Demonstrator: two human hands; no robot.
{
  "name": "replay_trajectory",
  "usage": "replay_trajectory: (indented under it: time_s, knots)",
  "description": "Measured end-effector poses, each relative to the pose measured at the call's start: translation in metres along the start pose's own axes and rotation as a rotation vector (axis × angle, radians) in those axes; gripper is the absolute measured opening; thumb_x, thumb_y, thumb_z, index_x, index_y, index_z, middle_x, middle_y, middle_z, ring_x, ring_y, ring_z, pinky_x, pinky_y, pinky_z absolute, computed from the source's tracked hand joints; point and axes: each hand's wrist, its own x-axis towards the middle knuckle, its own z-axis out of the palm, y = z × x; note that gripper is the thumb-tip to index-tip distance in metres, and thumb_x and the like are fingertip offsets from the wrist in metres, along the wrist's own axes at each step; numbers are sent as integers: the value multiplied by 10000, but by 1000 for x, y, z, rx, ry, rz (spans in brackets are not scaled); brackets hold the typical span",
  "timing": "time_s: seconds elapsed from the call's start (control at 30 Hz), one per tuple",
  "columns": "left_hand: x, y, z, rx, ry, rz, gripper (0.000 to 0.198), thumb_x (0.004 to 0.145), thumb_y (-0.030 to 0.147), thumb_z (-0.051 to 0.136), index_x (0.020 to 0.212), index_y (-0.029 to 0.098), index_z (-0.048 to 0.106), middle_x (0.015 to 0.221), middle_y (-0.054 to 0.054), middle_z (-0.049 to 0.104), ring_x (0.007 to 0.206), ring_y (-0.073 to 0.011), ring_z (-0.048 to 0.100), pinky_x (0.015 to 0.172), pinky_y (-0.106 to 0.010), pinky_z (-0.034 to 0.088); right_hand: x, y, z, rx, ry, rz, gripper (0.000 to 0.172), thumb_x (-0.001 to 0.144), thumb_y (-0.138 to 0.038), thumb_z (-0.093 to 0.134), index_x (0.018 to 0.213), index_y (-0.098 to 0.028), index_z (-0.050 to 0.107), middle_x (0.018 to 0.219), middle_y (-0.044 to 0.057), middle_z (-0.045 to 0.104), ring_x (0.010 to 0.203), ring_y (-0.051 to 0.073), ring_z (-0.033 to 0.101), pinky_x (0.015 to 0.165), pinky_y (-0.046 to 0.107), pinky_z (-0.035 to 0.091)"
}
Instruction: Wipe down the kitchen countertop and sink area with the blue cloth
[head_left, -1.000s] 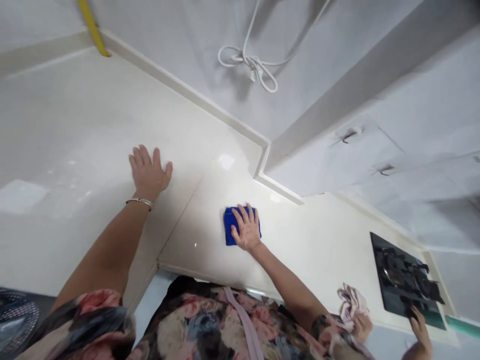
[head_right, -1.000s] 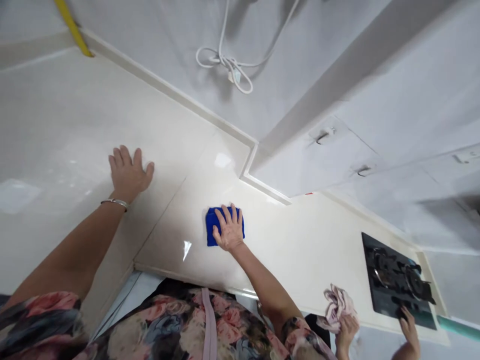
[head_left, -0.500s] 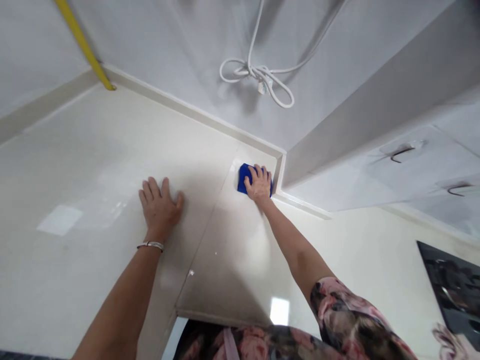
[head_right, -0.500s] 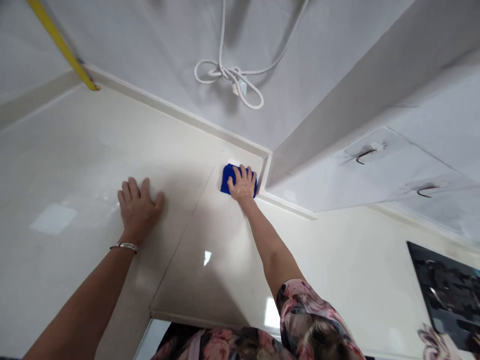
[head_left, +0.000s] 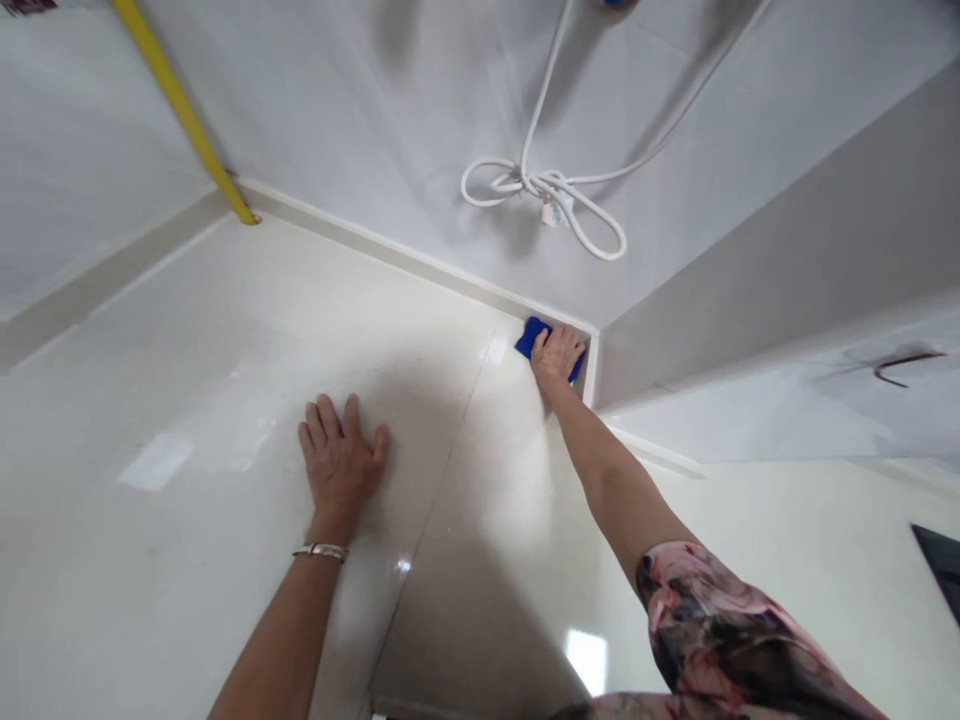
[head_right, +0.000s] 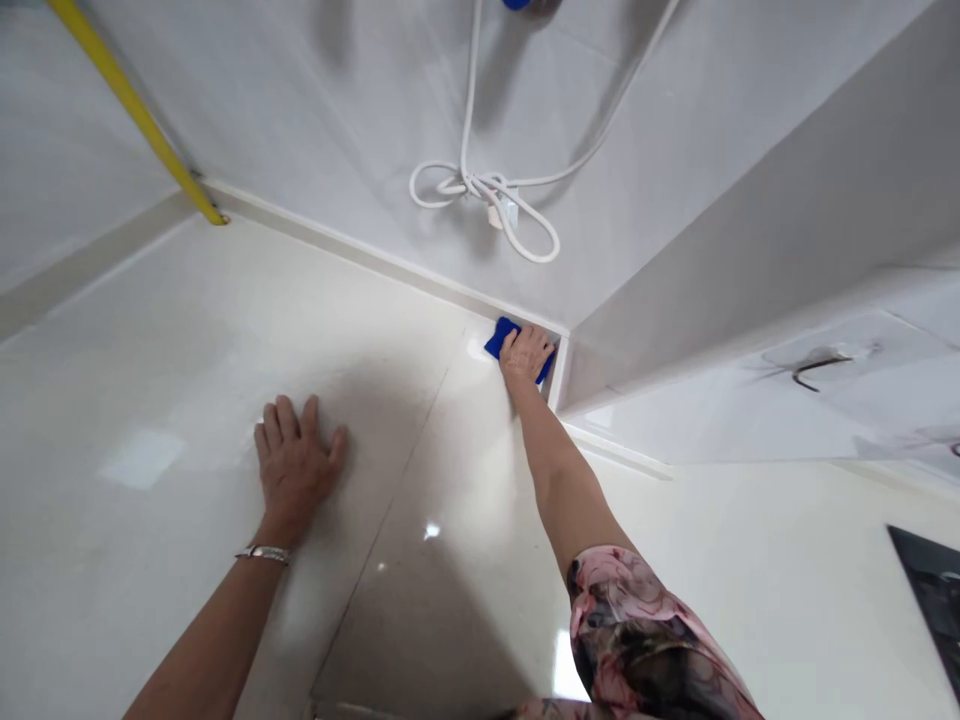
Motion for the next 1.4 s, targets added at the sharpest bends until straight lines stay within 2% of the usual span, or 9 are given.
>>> replay_trajectory:
  time_s: [0.13, 0.27, 0.5, 0.73, 0.9, 1.07, 1.23, 1.33, 1.4]
  knots:
    - [0, 1, 0, 6, 0, -3, 700, 1022, 456, 434, 1598, 60, 419, 1754, -276, 186, 1646, -445, 103, 1304, -668, 174, -7, -4, -8, 15, -45, -22, 384, 1007, -305, 398, 1206, -89, 646, 1305, 274, 637, 1241, 376, 562, 1071, 605, 416]
    - [2, 2, -2, -13, 8, -1, 706, 1014, 446, 434, 1585, 31, 430, 1739, -302, 209, 1645, -449, 105, 1305, -664, 167, -46, -17, -26, 33, -153, -68, 497, 1013, -332, 409, 1397, -64, 575, 1494, 272, 560, 1431, 364, 466, 1208, 594, 326]
    - [4, 4, -3, -69, -15, -1, 747, 1015, 488, 407, 1599, 21, 398, 1738, -319, 186, 1647, -453, 69, 1300, -690, 127, -172, -41, -75, 63, -350, -363, 636, 1048, -397, 410, 1582, -55, 451, 1693, 204, 385, 1610, 351, 228, 1328, 589, 101]
    - [4, 4, 1, -142, -18, 4, 763, 1016, 503, 420, 1623, 46, 356, 1770, -269, 122, 1654, -435, 5, 1304, -698, 64, -296, -25, -146, 175, -466, -634, 683, 1041, -443, 479, 1640, -124, 398, 1749, 137, 311, 1643, 338, 152, 1346, 590, 60]
    - [7, 1, 3, -181, -35, 33, 743, 1043, 438, 468, 1628, 9, 310, 1780, -264, 19, 1641, -441, -26, 1303, -679, -9, -361, 9, -184, 250, -522, -737, 680, 1039, -462, 503, 1640, -160, 408, 1749, 111, 321, 1649, 315, 154, 1356, 586, 78]
    - [-7, 5, -3, -143, -141, 51, 741, 1091, 480, 353, 1640, -11, 269, 1790, -228, 17, 1639, -450, -14, 1316, -656, 6, -403, 66, -212, 282, -542, -709, 675, 1005, -427, 563, 1627, -195, 441, 1728, 104, 367, 1640, 310, 212, 1349, 594, 153]
    - [-53, 3, -21, -66, -274, 104, 687, 1075, 441, 377, 1627, 33, 348, 1793, -196, 110, 1649, -405, 59, 1332, -619, 41, -433, 135, -238, 266, -479, -635, 655, 984, -361, 563, 1606, -179, 471, 1692, 127, 427, 1621, 318, 272, 1324, 620, 231]
    - [-95, -19, -47, -14, -305, 134, 643, 1071, 438, 360, 1583, 57, 438, 1783, -182, 182, 1645, -399, 93, 1323, -642, 66, -445, 178, -255, 261, -427, -612, 619, 1008, -348, 530, 1600, -177, 477, 1670, 130, 461, 1611, 305, 307, 1317, 613, 263]
    - [-126, -40, -69, 50, -268, 72, 663, 1061, 466, 337, 1576, 68, 459, 1777, -197, 195, 1651, -407, 65, 1317, -656, 66, -453, 205, -265, 252, -401, -597, 594, 1028, -354, 510, 1596, -184, 484, 1660, 125, 477, 1604, 296, 329, 1316, 596, 278]
